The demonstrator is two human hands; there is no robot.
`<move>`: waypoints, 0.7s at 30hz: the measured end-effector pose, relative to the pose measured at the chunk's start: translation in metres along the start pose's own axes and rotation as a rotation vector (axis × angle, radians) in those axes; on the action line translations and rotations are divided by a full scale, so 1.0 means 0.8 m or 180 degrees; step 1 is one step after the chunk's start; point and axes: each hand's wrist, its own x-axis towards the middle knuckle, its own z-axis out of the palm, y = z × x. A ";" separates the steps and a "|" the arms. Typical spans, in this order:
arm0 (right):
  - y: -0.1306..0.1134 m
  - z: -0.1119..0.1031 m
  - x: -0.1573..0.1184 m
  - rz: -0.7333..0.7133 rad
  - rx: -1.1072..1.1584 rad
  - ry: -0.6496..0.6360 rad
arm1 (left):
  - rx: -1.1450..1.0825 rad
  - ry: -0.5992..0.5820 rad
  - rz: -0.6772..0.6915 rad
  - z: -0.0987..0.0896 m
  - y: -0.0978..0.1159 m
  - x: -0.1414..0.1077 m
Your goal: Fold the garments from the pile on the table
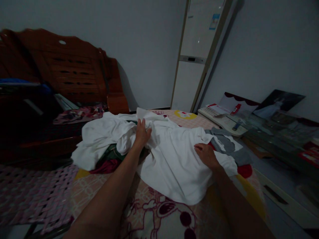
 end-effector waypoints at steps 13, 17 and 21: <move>0.040 -0.004 -0.004 0.0524 -0.0869 0.0259 | 0.0636 -0.2192 0.1921 0.069 0.075 -0.105; 0.041 -0.010 0.001 0.0537 -0.0705 0.0551 | 0.0846 -0.2154 0.2086 0.069 0.072 -0.110; 0.037 -0.013 0.026 0.0654 -0.0646 0.0880 | 0.0887 -0.2084 0.2106 0.068 0.072 -0.110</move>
